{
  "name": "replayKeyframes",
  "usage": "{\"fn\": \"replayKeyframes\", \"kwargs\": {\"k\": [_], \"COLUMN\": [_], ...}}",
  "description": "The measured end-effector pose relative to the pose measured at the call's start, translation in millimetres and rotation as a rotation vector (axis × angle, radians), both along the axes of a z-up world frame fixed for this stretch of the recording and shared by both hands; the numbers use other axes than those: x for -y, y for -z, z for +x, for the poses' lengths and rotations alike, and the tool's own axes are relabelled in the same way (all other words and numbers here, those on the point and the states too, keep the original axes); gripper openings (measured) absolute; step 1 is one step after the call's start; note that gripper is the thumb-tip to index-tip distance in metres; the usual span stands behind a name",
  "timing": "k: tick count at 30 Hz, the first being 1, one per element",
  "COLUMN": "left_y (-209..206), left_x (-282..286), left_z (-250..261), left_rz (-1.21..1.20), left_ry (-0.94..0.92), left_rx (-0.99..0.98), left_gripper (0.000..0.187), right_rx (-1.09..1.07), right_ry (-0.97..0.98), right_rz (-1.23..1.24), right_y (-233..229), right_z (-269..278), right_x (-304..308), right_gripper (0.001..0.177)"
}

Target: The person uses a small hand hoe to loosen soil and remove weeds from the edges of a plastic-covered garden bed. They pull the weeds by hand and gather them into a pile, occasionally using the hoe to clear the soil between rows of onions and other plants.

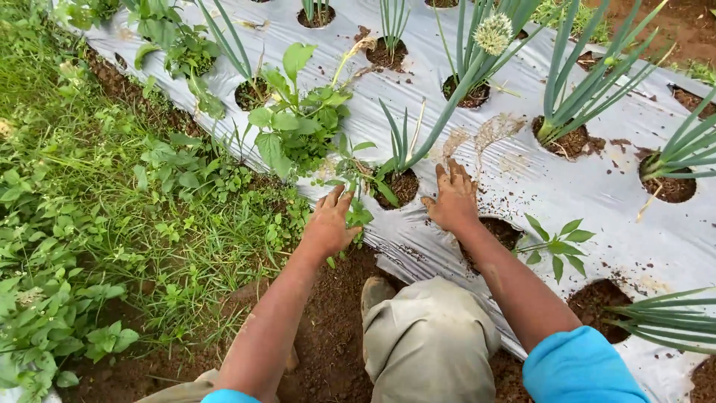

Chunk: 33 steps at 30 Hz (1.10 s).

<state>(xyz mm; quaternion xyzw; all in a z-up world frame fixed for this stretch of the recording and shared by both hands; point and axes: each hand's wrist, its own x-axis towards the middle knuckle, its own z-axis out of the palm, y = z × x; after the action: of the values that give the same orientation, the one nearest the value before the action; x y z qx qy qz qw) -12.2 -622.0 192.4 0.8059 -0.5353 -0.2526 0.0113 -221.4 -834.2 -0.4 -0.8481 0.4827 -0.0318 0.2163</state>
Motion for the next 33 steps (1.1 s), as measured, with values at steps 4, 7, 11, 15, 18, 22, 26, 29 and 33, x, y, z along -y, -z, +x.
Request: {"fn": "replayKeyframes", "kwargs": {"k": [4, 7, 11, 15, 18, 22, 26, 29, 33], "left_y": [45, 56, 98, 135, 189, 200, 224, 234, 216], "left_x": [42, 77, 126, 160, 166, 172, 181, 172, 149], "left_z": [7, 16, 33, 43, 61, 63, 72, 83, 107], "left_rz": [-0.092, -0.102, -0.121, -0.161, -0.455, -0.562, -0.66, -0.795, -0.803], "left_ry": [0.059, 0.038, 0.119, 0.219, 0.391, 0.387, 0.412, 0.394, 0.27], "left_rx": [0.136, 0.137, 0.179, 0.245, 0.287, 0.3, 0.303, 0.279, 0.262], "left_gripper": [0.081, 0.073, 0.077, 0.057, 0.044, 0.029, 0.014, 0.011, 0.008], "right_rx": [-0.092, -0.195, -0.155, -0.117, -0.167, -0.246, -0.124, -0.08, -0.049], "right_ry": [0.081, 0.018, 0.008, 0.032, 0.049, 0.066, 0.056, 0.054, 0.06], "right_rz": [0.12, -0.163, -0.332, -0.441, -0.373, -0.347, -0.443, -0.512, -0.565], "right_y": [-146, -28, -14, -3, -9, -8, -7, 0, -1], "right_z": [45, 36, 33, 33, 36, 39, 38, 36, 37], "right_x": [-36, -7, -15, -16, -14, -13, -15, -16, -15], "right_gripper": [0.068, 0.07, 0.062, 0.061, 0.058, 0.059, 0.056, 0.054, 0.056]}}
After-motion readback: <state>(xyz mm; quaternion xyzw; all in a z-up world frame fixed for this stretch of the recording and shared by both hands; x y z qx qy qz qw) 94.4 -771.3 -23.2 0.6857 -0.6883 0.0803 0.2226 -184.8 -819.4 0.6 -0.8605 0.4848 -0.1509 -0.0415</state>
